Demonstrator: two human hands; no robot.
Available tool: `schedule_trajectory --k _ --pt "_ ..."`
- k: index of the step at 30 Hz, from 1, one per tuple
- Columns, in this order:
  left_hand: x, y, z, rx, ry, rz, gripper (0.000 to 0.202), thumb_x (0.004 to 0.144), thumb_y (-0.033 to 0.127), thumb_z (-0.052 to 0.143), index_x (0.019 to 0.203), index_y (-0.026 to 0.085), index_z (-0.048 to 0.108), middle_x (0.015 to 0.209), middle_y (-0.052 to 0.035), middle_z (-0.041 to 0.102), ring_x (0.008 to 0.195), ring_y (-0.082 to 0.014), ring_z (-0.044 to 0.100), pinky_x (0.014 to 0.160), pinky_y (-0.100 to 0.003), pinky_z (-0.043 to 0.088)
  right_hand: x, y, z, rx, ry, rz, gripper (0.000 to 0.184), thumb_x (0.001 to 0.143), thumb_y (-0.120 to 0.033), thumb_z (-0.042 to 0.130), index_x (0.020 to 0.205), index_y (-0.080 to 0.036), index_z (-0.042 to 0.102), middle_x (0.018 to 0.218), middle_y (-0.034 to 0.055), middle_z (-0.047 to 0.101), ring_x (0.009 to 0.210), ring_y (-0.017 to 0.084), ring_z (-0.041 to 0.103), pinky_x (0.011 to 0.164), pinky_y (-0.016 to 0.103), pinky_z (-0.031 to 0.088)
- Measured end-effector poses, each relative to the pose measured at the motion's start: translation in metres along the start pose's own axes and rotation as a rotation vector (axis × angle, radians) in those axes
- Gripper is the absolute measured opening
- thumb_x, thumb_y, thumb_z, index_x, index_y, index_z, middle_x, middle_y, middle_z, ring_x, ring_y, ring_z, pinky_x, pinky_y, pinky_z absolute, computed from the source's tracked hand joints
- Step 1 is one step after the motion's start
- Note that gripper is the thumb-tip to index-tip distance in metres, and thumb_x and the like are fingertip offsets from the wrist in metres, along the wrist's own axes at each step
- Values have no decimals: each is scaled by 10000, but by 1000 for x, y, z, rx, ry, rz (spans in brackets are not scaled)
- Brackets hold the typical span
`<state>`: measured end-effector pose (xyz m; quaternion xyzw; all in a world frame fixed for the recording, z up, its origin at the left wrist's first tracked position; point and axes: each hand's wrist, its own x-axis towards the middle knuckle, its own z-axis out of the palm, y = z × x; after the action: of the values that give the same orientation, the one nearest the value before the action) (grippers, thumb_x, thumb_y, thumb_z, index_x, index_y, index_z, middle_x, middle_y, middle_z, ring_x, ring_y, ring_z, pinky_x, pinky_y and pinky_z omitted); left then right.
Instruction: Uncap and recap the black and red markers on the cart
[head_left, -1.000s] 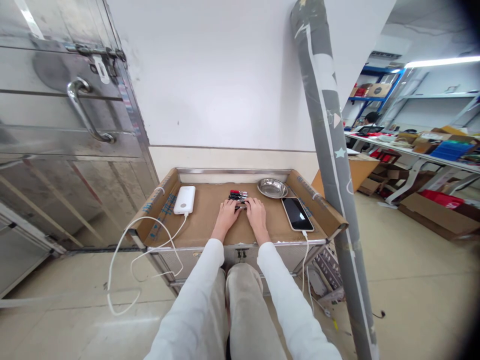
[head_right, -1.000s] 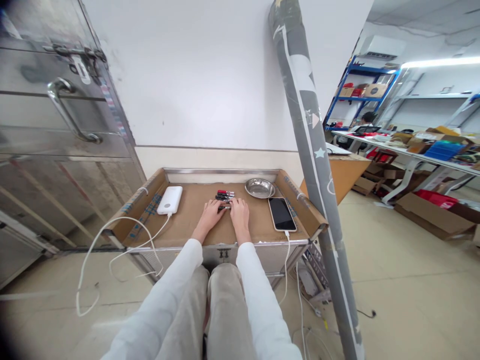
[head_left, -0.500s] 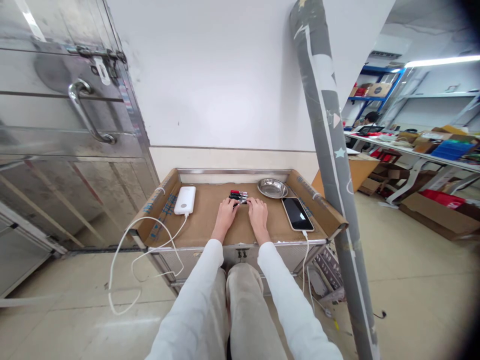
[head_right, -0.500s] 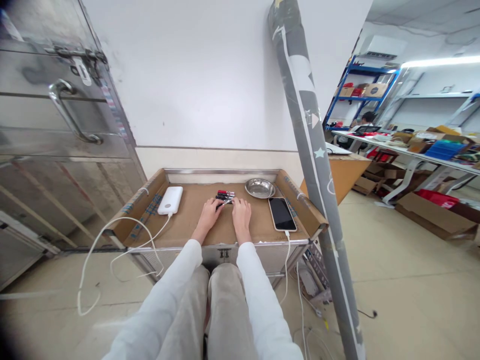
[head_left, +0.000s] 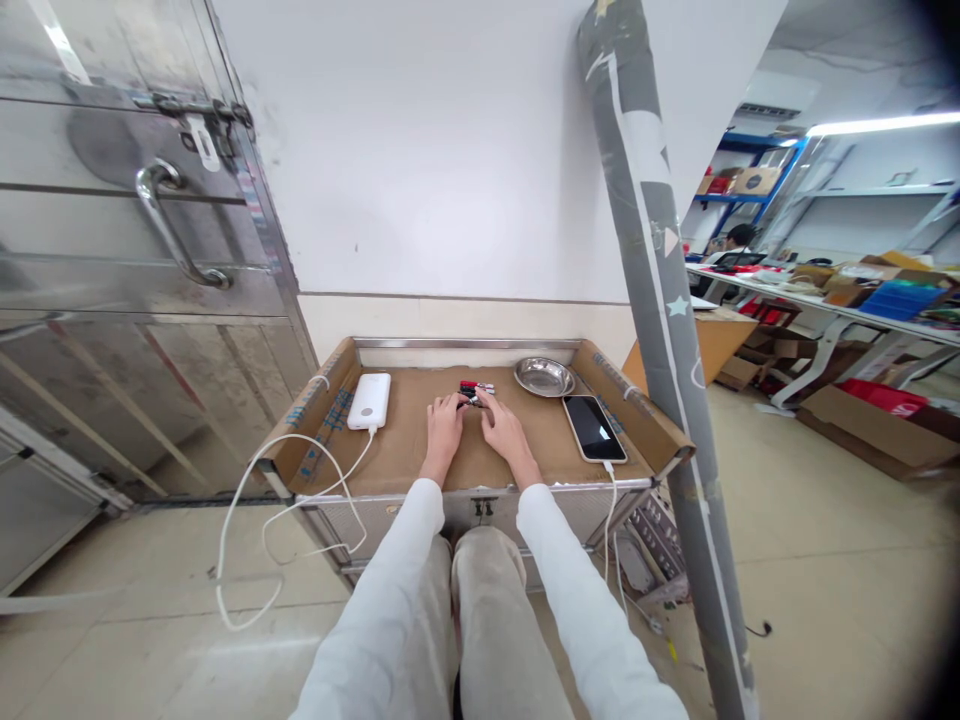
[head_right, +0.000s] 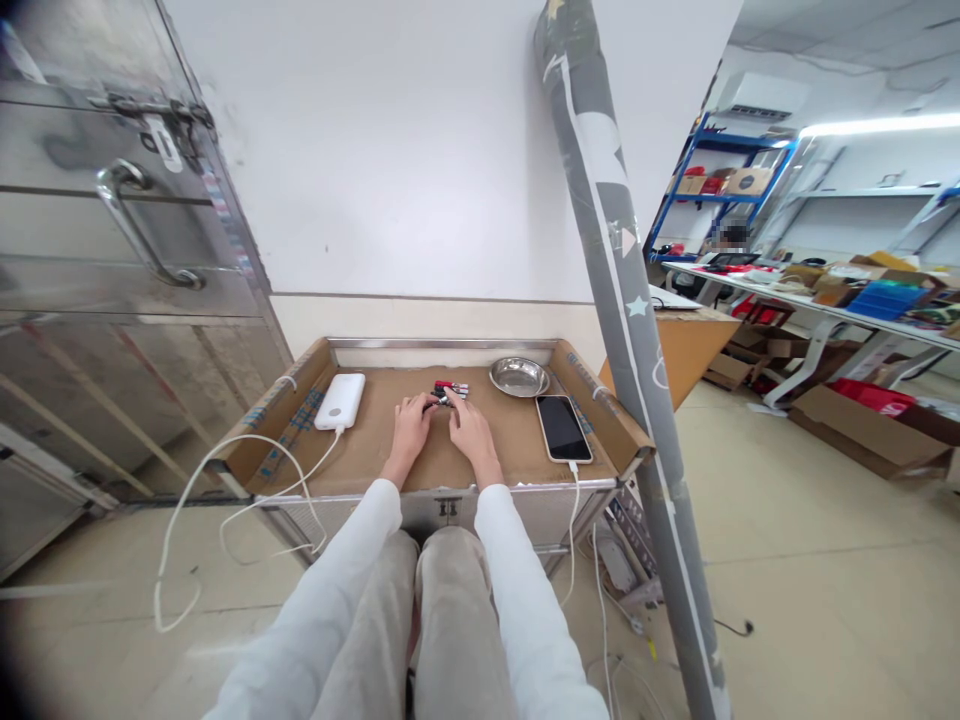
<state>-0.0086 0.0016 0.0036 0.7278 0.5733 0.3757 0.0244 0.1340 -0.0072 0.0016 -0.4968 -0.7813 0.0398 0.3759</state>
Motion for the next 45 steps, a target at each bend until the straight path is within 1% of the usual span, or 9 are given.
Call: schedule_trajectory --k 3,6,9,13,23,29,32,36,45 --pt "-1 1 -1 33 93 -88 171 930 234 428 1003 221 582 1024 -74 665 978 -250 517 855 -387 375 0 -1 1 -59 -2 6 568 869 -116 365 1431 -187 320 1288 88 571 1112 187 550 961 326 421" --pt "-3 2 -1 114 173 -236 212 937 228 383 1011 181 576 1022 -117 645 995 -283 502 852 -421 389 1 1 3 -165 25 60 508 870 -101 351 1372 -159 408 1255 107 580 1095 207 532 944 343 407" --pt "-4 4 -1 212 178 -373 253 925 175 340 1018 124 569 1030 -167 603 1036 -311 493 858 -443 398 1 3 4 -240 29 98 399 867 -88 364 1205 -166 561 1175 104 598 1074 218 508 925 341 391" --pt "-5 8 -1 231 145 -427 315 891 90 278 1042 73 554 1077 -214 546 1093 -331 483 892 -461 389 0 4 4 -314 14 144 335 865 -98 405 1119 -172 610 1093 111 589 1036 228 490 883 339 387" --pt "-3 -7 12 220 230 -243 250 869 76 307 965 121 533 957 -145 566 967 -263 526 874 -421 432 0 7 7 -349 -15 171 299 885 -112 404 1094 -168 610 1042 107 585 999 223 488 857 336 382" --pt "-1 -5 11 200 176 -208 221 862 82 362 1008 105 526 1020 -159 549 990 -260 527 884 -415 439 0 5 6 -364 0 170 319 880 -104 399 1132 -161 585 1053 107 588 1011 224 487 871 336 374" --pt "1 -2 11 90 129 -67 232 854 78 392 1034 130 528 1057 -144 536 1005 -240 534 898 -389 444 0 5 7 -373 0 175 328 873 -100 403 1144 -160 579 1047 111 588 1008 227 487 864 337 375" --pt "2 1 14 46 -44 134 211 852 82 415 996 164 547 1003 -103 552 997 -225 533 927 -392 431 1 6 7 -382 -24 176 301 874 -106 410 1111 -158 587 1034 114 586 1000 225 486 853 335 377" --pt "0 1 14 166 -58 125 201 865 117 430 1018 151 556 1017 -113 555 987 -245 503 929 -400 413 0 7 8 -389 2 189 289 877 -108 403 1100 -155 581 1036 115 588 1000 224 493 847 331 375"
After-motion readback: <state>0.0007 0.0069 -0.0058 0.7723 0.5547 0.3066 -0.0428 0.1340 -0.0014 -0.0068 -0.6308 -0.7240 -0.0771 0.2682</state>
